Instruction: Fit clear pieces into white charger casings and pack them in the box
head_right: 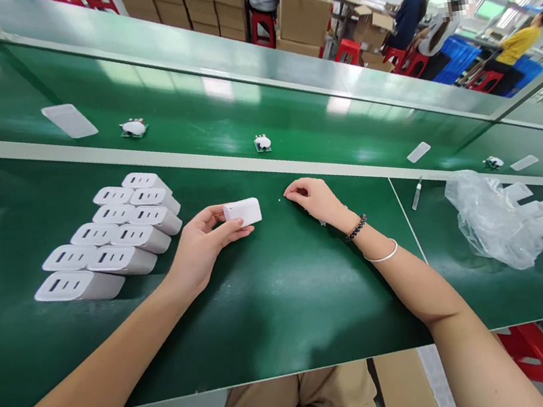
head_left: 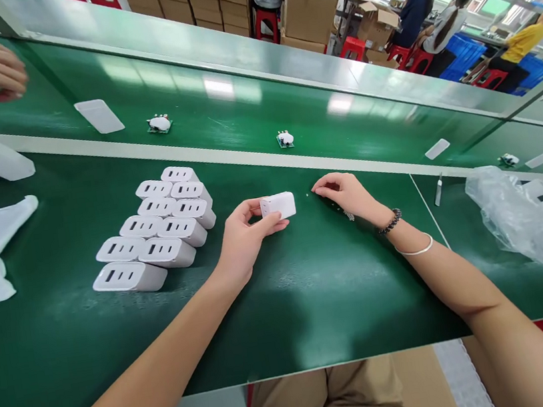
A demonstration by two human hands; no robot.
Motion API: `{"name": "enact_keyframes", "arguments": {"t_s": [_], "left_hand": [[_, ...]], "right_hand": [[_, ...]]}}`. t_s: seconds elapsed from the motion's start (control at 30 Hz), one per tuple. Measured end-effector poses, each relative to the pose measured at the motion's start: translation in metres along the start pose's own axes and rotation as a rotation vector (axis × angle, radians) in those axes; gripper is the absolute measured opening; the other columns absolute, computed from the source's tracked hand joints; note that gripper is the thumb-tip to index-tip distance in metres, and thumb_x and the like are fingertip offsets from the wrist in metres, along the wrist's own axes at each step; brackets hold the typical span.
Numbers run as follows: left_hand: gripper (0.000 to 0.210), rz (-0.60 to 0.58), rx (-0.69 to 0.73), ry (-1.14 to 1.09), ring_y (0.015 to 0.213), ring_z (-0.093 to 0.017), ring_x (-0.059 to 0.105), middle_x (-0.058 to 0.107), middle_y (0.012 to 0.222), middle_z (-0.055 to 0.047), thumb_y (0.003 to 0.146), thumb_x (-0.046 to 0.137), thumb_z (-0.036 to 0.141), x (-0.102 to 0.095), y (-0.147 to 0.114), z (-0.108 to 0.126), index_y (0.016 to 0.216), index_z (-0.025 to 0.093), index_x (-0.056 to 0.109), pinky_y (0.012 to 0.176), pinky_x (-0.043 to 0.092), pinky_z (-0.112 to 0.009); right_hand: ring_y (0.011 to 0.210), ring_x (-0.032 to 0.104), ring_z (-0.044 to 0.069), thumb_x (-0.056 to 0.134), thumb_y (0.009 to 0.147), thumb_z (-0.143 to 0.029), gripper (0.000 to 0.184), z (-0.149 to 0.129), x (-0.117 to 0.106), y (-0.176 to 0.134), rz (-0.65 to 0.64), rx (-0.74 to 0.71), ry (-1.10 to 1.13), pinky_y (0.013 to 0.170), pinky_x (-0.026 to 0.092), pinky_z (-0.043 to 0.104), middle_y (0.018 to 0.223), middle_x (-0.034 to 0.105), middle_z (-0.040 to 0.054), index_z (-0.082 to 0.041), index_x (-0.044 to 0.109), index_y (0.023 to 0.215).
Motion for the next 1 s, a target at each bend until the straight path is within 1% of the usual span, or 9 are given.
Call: {"name": "enact_keyframes", "arguments": {"t_s": [0.1, 0.23, 0.43, 0.53, 0.7, 0.77, 0.87, 1.0], "left_hand": [[0.035, -0.004, -0.018, 0.01, 0.08, -0.018, 0.073, 0.065, 0.094, -0.002, 0.071, 0.078, 0.023, 0.001, 0.0, -0.002, 0.1, 0.012, 0.063, 0.095, 0.059, -0.044], [0.034, -0.019, -0.007, 0.039, 0.079, -0.018, 0.072, 0.065, 0.095, -0.003, 0.071, 0.078, 0.023, 0.003, -0.002, -0.003, 0.099, 0.012, 0.062, 0.094, 0.059, -0.044], [0.034, -0.025, -0.006, 0.061, 0.079, -0.017, 0.072, 0.065, 0.097, -0.003, 0.072, 0.076, 0.022, 0.005, -0.004, 0.0, 0.101, 0.012, 0.062, 0.091, 0.061, -0.04], [0.033, -0.024, -0.005, 0.058, 0.078, -0.017, 0.072, 0.065, 0.096, -0.003, 0.072, 0.076, 0.021, 0.005, -0.004, 0.0, 0.101, 0.011, 0.062, 0.089, 0.062, -0.038], [0.032, -0.03, -0.015, 0.03, 0.079, -0.018, 0.073, 0.063, 0.094, -0.001, 0.071, 0.077, 0.02, 0.003, -0.001, -0.003, 0.098, 0.012, 0.063, 0.089, 0.061, -0.037], [0.031, -0.038, -0.027, 0.02, 0.081, -0.018, 0.073, 0.063, 0.094, -0.001, 0.072, 0.077, 0.021, 0.002, 0.0, -0.004, 0.097, 0.012, 0.063, 0.092, 0.06, -0.037], [0.031, -0.049, -0.042, -0.001, 0.081, -0.017, 0.073, 0.064, 0.094, -0.001, 0.072, 0.078, 0.022, 0.001, 0.001, -0.005, 0.097, 0.012, 0.063, 0.093, 0.06, -0.038], [0.034, -0.053, -0.053, -0.011, 0.081, -0.017, 0.073, 0.065, 0.095, -0.003, 0.072, 0.078, 0.022, 0.0, 0.002, -0.005, 0.101, 0.012, 0.063, 0.094, 0.059, -0.038]], "right_hand": [[0.074, 0.06, 0.016, 0.061, 0.088, -0.025, 0.014, 0.0, 0.005, 0.002, 0.046, -0.022, -0.059, 0.07, 0.045, 0.031, 0.086, 0.072, 0.002, -0.019, 0.074, 0.088], [0.07, 0.058, 0.015, 0.063, 0.085, -0.022, 0.011, -0.006, 0.012, 0.002, 0.129, 0.039, -0.124, 0.067, 0.043, 0.03, 0.079, 0.069, 0.001, -0.019, 0.071, 0.079], [0.071, 0.056, 0.015, 0.066, 0.083, -0.023, 0.008, -0.013, 0.022, 0.0, 0.187, 0.075, -0.143, 0.067, 0.042, 0.03, 0.078, 0.066, 0.0, -0.019, 0.068, 0.077], [0.071, 0.056, 0.015, 0.064, 0.084, -0.021, 0.007, -0.012, 0.026, 0.001, 0.176, 0.041, -0.151, 0.068, 0.042, 0.03, 0.078, 0.065, 0.0005, -0.019, 0.067, 0.078], [0.077, 0.058, 0.018, 0.059, 0.086, -0.015, 0.011, -0.007, 0.025, 0.006, 0.078, -0.108, -0.137, 0.072, 0.044, 0.031, 0.084, 0.067, 0.0032, -0.019, 0.067, 0.08], [0.078, 0.059, 0.018, 0.059, 0.086, -0.017, 0.01, -0.004, 0.022, 0.007, 0.064, -0.109, -0.082, 0.073, 0.045, 0.031, 0.086, 0.069, 0.0034, -0.019, 0.068, 0.081], [0.077, 0.06, 0.018, 0.061, 0.086, -0.019, 0.009, -0.001, 0.018, 0.006, 0.081, -0.076, -0.018, 0.072, 0.045, 0.031, 0.087, 0.071, 0.003, -0.019, 0.069, 0.083], [0.074, 0.058, 0.017, 0.064, 0.084, -0.02, 0.006, -0.001, 0.017, 0.005, 0.076, -0.079, -0.042, 0.07, 0.044, 0.031, 0.085, 0.07, 0.0022, -0.019, 0.069, 0.083]]}}
Point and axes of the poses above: each hand's wrist, its own y-axis towards the middle knuckle, its own x-axis out of the palm, z = x × y, the point moved 4 cm from there along y, towards the middle knuckle
